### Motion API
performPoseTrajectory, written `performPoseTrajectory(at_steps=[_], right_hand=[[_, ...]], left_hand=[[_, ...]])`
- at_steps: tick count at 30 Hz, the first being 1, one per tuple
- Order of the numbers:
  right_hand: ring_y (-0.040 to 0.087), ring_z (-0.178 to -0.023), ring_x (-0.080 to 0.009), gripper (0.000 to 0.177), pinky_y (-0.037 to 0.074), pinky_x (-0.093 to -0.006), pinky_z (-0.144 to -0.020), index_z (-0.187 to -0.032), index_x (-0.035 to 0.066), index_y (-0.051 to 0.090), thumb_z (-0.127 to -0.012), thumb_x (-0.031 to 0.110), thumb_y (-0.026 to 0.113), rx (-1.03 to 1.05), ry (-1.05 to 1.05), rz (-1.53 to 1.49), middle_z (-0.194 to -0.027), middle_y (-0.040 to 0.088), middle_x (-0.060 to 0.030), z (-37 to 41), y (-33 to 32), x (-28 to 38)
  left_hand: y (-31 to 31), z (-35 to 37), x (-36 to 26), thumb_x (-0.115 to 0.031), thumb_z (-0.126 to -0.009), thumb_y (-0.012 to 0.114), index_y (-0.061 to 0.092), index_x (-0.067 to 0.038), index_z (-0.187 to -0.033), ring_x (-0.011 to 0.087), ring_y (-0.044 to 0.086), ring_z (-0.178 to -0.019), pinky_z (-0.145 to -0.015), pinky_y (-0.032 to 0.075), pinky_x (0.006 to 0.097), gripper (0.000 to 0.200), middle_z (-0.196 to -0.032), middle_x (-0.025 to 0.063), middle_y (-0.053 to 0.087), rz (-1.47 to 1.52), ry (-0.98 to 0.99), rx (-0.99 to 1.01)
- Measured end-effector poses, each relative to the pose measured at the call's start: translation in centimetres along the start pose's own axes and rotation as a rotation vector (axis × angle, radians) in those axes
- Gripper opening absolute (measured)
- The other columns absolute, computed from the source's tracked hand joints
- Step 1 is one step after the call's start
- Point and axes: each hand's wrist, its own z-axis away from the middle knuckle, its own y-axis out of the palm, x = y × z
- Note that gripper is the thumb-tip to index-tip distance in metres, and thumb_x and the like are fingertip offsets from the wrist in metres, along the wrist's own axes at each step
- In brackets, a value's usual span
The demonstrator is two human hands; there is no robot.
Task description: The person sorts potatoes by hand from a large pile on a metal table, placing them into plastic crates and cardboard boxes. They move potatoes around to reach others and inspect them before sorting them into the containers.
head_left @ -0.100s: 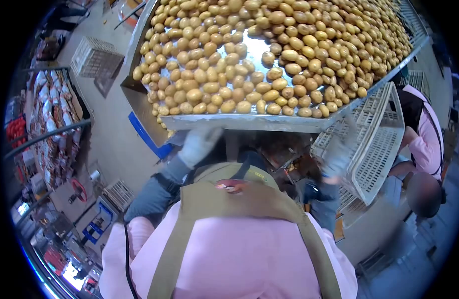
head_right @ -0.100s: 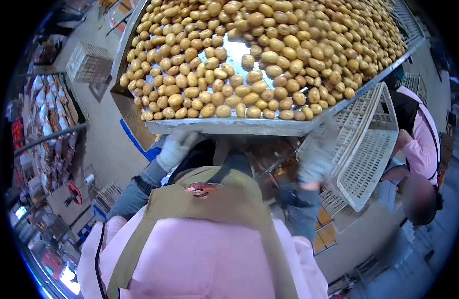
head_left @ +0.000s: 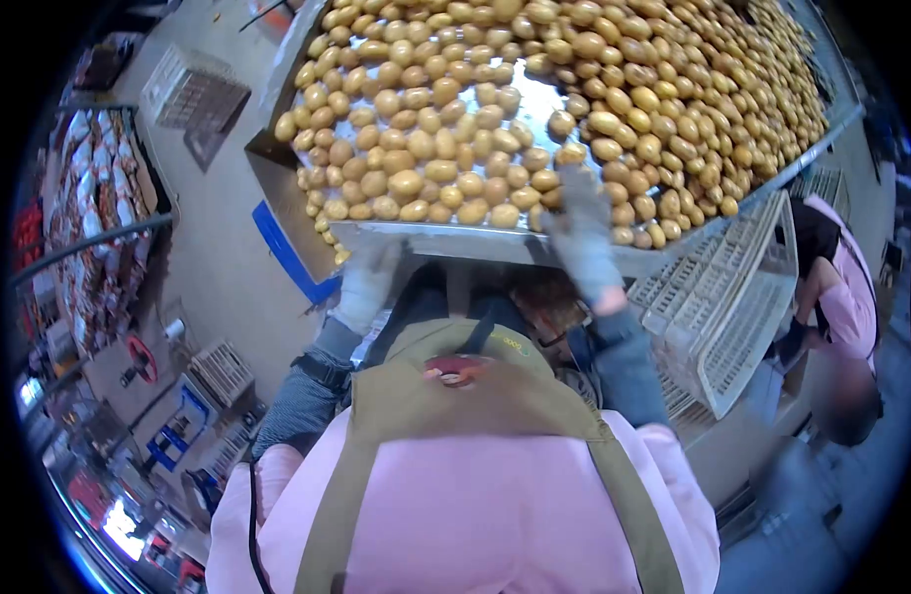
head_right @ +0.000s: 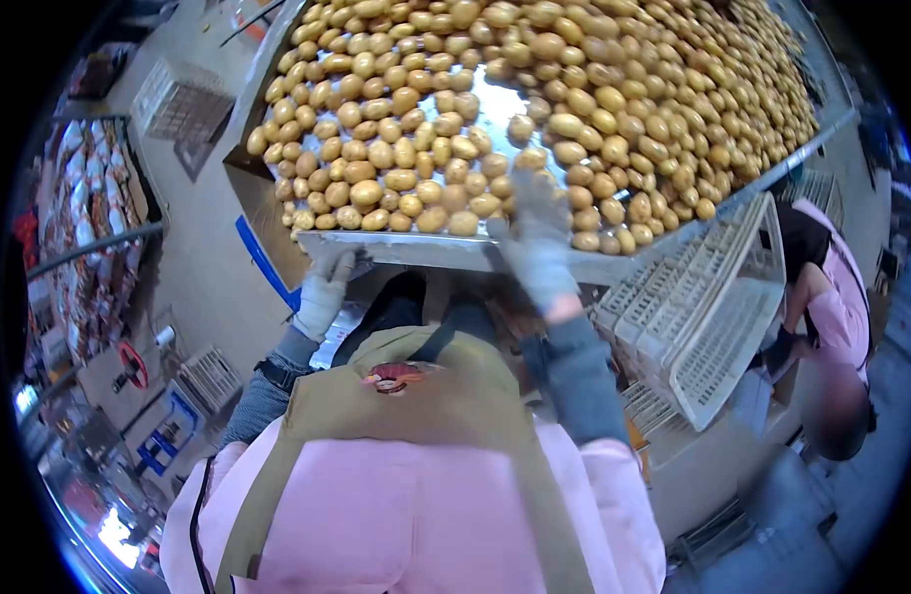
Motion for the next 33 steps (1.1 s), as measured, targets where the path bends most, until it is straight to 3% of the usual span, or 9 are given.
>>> performPoseTrajectory(at_steps=[6,10,12,14,17,22,24,29,33], right_hand=[[0.026,-0.152,-0.0324,0.074,0.016,-0.071,-0.115,-0.155,0.016,0.039,-0.093,0.053,0.058,-0.1,-0.102,0.415,-0.162,0.031,-0.0164,-17.0,9.0,-0.6],[0.061,-0.11,-0.0336,0.037,0.049,-0.0408,-0.095,-0.118,0.003,0.063,-0.084,0.018,0.064,-0.176,-0.38,0.113,-0.117,0.062,-0.0151,-18.1,7.7,12.7],[0.06,-0.108,-0.0331,0.031,0.046,-0.0453,-0.096,-0.116,0.011,0.065,-0.086,0.015,0.062,0.311,-0.565,-0.046,-0.115,0.061,-0.0142,-13.6,9.3,20.6],[0.061,-0.105,-0.0283,0.023,0.048,-0.0446,-0.093,-0.106,0.011,0.067,-0.083,0.015,0.065,0.069,-0.817,-0.137,-0.112,0.06,-0.0113,-9.7,13.3,18.3],[0.066,-0.088,-0.0342,0.01,0.053,-0.0449,-0.078,-0.084,0.009,0.069,-0.077,0.013,0.064,-0.052,-0.475,0.148,-0.088,0.066,-0.0134,-9.8,11.0,12.2],[0.051,-0.125,-0.0367,0.038,0.033,-0.0543,-0.109,-0.125,0.015,0.063,-0.088,0.023,0.062,-0.316,-0.156,0.343,-0.132,0.058,-0.0149,-12.8,6.3,6.8],[0.038,-0.141,-0.0376,0.042,0.026,-0.0567,-0.116,-0.133,0.018,0.06,-0.093,0.029,0.06,0.348,-0.039,0.142,-0.152,0.044,-0.0163,-16.3,7.6,14.6],[0.03,-0.149,-0.0363,0.055,0.013,-0.0639,-0.119,-0.144,0.021,0.053,-0.093,0.04,0.058,0.114,-0.604,0.172,-0.157,0.041,-0.0128,-17.5,18.2,17.6],[0.051,-0.131,-0.0345,0.049,0.038,-0.0457,-0.11,-0.139,0.01,0.057,-0.093,0.026,0.061,0.054,-0.616,-0.069,-0.139,0.058,-0.0135,-20.2,15.4,16.7]], left_hand=[[-6.3,-1.1,3.3,-0.009,-0.102,0.053,0.063,-0.001,-0.127,0.0222,0.066,-0.105,-0.094,0.051,0.0327,0.028,-0.113,0.0138,0.07,0.381,-0.291,-0.434],[-8.5,-3.8,7.8,-0.011,-0.103,0.051,0.054,-0.002,-0.139,0.0282,0.057,-0.124,-0.104,0.047,0.0364,0.037,-0.132,0.0182,0.061,0.279,-0.326,-0.556],[-9.0,-5.6,11.9,-0.018,-0.104,0.05,0.047,-0.002,-0.144,0.0302,0.051,-0.132,-0.108,0.044,0.0386,0.043,-0.141,0.0196,0.055,-0.098,-0.045,-0.493],[-10.6,-8.1,12.0,-0.022,-0.105,0.05,0.044,-0.003,-0.146,0.0307,0.049,-0.134,-0.109,0.043,0.0386,0.046,-0.143,0.0199,0.053,-0.523,0.099,-0.384],[-11.8,-11.2,10.7,-0.03,-0.104,0.053,0.042,-0.004,-0.147,0.0327,0.052,-0.131,-0.108,0.043,0.0403,0.052,-0.142,0.0206,0.053,0.09,-0.067,-0.283],[-10.5,-14.6,10.3,-0.044,-0.096,0.064,0.042,-0.007,-0.146,0.0343,0.057,-0.125,-0.101,0.047,0.0438,0.066,-0.135,0.0222,0.058,0.303,-0.349,-0.408],[-10.1,-15.2,10.8,-0.043,-0.094,0.066,0.044,-0.007,-0.143,0.036,0.057,-0.126,-0.101,0.047,0.045,0.065,-0.134,0.024,0.059,0.244,-0.409,-0.455],[-10.3,-15.1,10.7,-0.025,-0.088,0.075,0.061,-0.004,-0.128,0.0336,0.065,-0.107,-0.092,0.053,0.0411,0.047,-0.124,0.0176,0.065,-0.13,-0.287,-0.517],[-10.3,-15.0,10.0,-0.026,-0.083,0.078,0.064,-0.007,-0.119,0.0354,0.065,-0.107,-0.093,0.052,0.0443,0.044,-0.119,0.0189,0.067,-0.462,-0.03,-0.679]])
